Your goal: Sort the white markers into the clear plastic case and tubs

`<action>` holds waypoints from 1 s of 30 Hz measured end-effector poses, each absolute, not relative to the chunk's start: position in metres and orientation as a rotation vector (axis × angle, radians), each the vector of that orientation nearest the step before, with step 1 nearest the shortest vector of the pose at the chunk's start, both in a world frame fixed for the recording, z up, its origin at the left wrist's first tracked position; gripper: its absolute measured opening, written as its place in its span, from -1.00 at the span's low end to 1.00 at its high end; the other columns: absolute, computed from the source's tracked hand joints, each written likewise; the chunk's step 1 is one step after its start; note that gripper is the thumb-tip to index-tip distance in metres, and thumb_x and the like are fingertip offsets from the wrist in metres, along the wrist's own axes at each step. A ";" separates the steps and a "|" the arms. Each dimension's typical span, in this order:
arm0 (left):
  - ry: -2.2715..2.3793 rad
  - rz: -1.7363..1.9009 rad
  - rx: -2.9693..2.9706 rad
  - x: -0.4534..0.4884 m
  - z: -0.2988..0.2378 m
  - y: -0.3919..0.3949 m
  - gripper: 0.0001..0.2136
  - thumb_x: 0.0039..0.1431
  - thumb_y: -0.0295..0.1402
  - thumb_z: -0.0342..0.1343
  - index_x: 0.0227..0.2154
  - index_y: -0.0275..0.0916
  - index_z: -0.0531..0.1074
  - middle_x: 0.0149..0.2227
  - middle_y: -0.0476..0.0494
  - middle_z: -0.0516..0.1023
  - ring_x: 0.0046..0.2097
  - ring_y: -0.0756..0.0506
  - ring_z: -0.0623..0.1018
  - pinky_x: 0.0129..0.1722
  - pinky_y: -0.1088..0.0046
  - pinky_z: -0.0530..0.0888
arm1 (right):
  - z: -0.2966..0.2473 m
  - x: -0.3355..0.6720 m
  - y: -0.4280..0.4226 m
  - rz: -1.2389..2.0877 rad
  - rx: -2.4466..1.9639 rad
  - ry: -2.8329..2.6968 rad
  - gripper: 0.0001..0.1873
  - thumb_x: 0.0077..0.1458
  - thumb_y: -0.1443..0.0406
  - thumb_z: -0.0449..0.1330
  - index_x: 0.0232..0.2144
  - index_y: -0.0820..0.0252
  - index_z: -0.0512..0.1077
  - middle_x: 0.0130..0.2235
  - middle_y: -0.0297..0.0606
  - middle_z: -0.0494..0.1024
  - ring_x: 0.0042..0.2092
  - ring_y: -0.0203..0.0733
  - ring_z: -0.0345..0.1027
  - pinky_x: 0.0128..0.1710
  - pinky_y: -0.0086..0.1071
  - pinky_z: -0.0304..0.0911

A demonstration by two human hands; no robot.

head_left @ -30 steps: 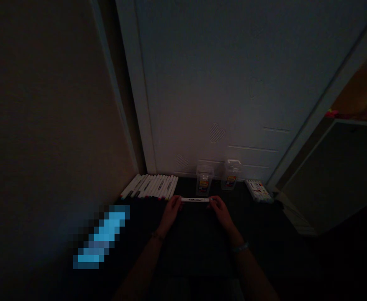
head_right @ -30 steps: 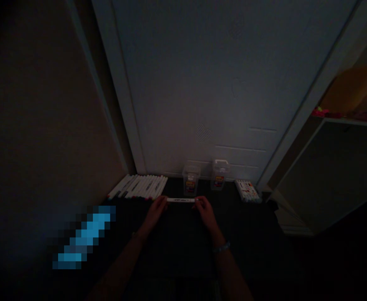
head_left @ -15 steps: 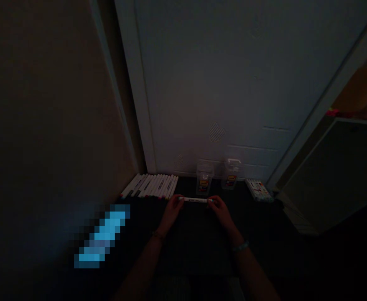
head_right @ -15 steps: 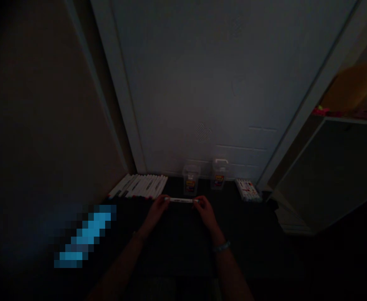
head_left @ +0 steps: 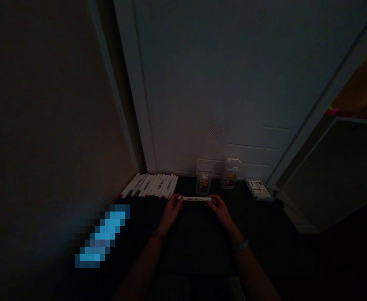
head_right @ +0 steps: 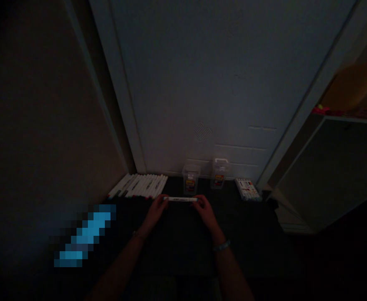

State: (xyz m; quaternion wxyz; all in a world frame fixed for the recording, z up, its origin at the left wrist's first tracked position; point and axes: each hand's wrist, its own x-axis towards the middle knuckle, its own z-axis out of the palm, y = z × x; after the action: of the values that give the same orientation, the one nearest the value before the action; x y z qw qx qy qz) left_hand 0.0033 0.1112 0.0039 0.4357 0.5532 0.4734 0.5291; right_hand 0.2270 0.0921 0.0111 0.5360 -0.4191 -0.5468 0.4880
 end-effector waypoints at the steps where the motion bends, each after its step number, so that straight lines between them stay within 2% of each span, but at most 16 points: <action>1: 1.195 1.314 1.377 0.003 0.004 0.111 -0.66 0.00 -0.10 0.04 -0.25 -0.25 0.33 -0.45 0.02 0.37 -0.44 0.03 0.39 -0.42 0.52 0.34 | 0.010 0.227 0.093 1.165 -0.996 -1.305 -0.62 -0.06 0.06 0.20 -0.22 0.12 0.33 -0.35 -0.29 0.49 -0.27 -0.19 0.38 -0.26 -0.36 0.22; 6: 1.221 1.301 1.398 0.003 0.005 0.111 -0.64 0.00 -0.07 0.02 -0.24 -0.24 0.34 -0.46 0.04 0.37 -0.45 0.02 0.38 -0.43 0.52 0.32 | 0.008 0.228 0.094 1.175 -1.017 -1.299 -0.61 -0.06 0.04 0.20 -0.22 0.12 0.33 -0.34 -0.29 0.50 -0.28 -0.20 0.38 -0.28 -0.38 0.21; 15: 1.162 1.299 1.372 0.004 0.002 0.110 -0.64 -0.05 -0.09 0.10 -0.27 -0.25 0.35 -0.44 0.02 0.38 -0.44 0.02 0.38 -0.45 0.55 0.30 | 0.009 0.227 0.096 1.121 -1.083 -1.302 -0.61 -0.04 -0.02 0.14 -0.31 0.15 0.36 -0.46 -0.31 0.48 -0.38 -0.22 0.35 -0.35 -0.39 0.19; 26: 1.139 1.288 1.428 0.003 0.007 0.110 -0.68 0.01 -0.12 0.06 -0.25 -0.24 0.37 -0.42 0.00 0.37 -0.43 0.03 0.35 -0.44 0.56 0.28 | 0.006 0.226 0.097 1.110 -1.036 -1.272 -0.64 -0.10 0.04 0.22 -0.31 0.13 0.35 -0.38 -0.33 0.46 -0.33 -0.22 0.34 -0.35 -0.41 0.20; 30: 1.158 1.298 1.392 0.004 0.008 0.110 -0.65 -0.01 -0.10 0.06 -0.26 -0.26 0.39 -0.43 0.00 0.38 -0.43 0.03 0.36 -0.43 0.54 0.30 | 0.006 0.226 0.097 1.056 -1.081 -1.276 -0.66 -0.09 0.03 0.21 -0.36 0.14 0.37 -0.40 -0.34 0.44 -0.33 -0.23 0.31 -0.35 -0.42 0.18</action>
State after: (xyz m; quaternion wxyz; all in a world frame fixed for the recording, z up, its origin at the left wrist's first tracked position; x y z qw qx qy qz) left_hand 0.0036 0.1103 0.0078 0.4414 0.5607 0.4664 0.5228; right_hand 0.2263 0.0975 0.0058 0.5497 -0.4565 -0.5389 0.4461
